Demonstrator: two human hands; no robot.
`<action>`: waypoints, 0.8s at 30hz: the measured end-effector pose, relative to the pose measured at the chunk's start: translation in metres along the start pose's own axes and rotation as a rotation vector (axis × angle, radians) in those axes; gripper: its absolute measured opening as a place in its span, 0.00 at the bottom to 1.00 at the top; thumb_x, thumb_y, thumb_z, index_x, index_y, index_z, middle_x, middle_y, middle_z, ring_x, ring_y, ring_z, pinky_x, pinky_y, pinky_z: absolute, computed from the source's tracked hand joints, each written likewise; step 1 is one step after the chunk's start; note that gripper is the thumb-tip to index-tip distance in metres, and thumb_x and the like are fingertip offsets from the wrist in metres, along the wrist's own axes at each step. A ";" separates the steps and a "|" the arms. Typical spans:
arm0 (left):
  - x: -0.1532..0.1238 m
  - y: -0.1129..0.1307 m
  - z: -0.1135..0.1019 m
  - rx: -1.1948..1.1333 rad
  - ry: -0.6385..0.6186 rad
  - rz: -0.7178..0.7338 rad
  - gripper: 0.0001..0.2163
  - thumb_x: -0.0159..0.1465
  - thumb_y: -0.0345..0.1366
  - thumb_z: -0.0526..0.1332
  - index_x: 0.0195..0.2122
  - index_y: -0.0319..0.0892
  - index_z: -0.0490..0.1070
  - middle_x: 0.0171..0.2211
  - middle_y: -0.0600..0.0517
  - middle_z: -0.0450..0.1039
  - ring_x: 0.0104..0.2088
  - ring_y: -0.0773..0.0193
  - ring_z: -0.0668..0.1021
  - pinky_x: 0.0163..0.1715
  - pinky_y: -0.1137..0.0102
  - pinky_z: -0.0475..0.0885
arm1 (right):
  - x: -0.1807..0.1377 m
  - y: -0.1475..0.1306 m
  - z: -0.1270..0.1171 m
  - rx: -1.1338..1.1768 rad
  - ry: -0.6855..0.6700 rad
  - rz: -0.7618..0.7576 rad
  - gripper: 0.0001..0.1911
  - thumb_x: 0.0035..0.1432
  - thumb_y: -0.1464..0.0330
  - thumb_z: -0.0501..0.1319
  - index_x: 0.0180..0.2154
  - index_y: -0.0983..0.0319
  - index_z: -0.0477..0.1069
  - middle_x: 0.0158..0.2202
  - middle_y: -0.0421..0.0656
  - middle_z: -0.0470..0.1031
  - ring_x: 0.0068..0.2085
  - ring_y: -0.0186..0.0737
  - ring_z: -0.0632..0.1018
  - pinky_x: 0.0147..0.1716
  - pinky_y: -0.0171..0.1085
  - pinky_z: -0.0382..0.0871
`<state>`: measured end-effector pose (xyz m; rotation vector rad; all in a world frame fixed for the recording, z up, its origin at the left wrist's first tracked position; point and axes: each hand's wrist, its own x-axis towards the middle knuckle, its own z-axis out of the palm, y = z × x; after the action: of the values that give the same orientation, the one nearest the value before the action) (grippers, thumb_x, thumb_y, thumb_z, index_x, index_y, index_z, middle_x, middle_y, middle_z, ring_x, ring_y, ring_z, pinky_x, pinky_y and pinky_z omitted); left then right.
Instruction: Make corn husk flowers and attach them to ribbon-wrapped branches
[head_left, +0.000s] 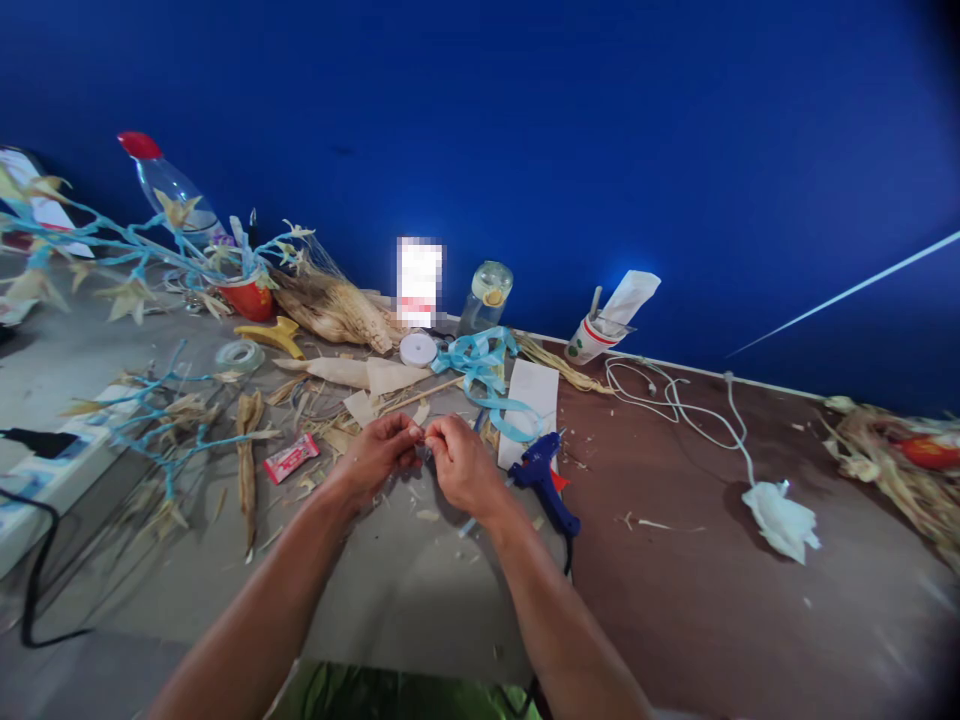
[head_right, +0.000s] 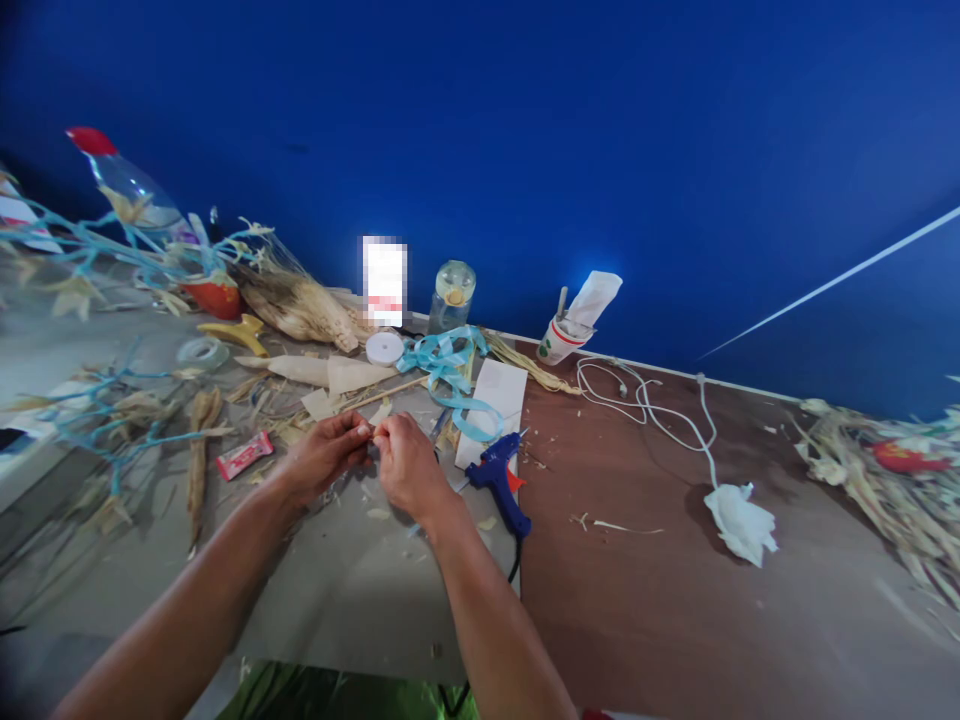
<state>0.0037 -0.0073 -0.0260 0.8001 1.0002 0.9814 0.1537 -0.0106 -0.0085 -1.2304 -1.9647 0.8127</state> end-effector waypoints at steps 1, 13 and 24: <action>0.000 0.000 0.000 0.013 0.008 0.010 0.15 0.50 0.44 0.67 0.25 0.38 0.65 0.14 0.59 0.64 0.16 0.74 0.67 0.20 0.76 0.64 | 0.000 0.001 0.000 -0.006 -0.002 -0.017 0.06 0.55 0.75 0.49 0.30 0.60 0.61 0.30 0.42 0.65 0.35 0.39 0.68 0.37 0.37 0.62; 0.000 0.000 -0.003 0.086 -0.094 -0.044 0.15 0.49 0.44 0.68 0.23 0.36 0.68 0.17 0.55 0.67 0.15 0.75 0.65 0.17 0.78 0.58 | 0.003 0.005 -0.006 0.032 -0.036 -0.063 0.06 0.56 0.74 0.52 0.29 0.60 0.64 0.30 0.41 0.67 0.34 0.37 0.69 0.37 0.36 0.63; -0.009 0.010 -0.004 -0.029 -0.256 -0.133 0.14 0.51 0.42 0.68 0.25 0.36 0.68 0.19 0.57 0.67 0.12 0.81 0.59 0.24 0.75 0.68 | 0.005 0.005 -0.014 0.226 -0.098 -0.137 0.06 0.58 0.70 0.56 0.38 0.60 0.69 0.34 0.42 0.68 0.37 0.37 0.71 0.38 0.35 0.64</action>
<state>-0.0042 -0.0114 -0.0161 0.8021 0.8049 0.7559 0.1657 -0.0022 -0.0039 -0.9301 -1.9477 1.0097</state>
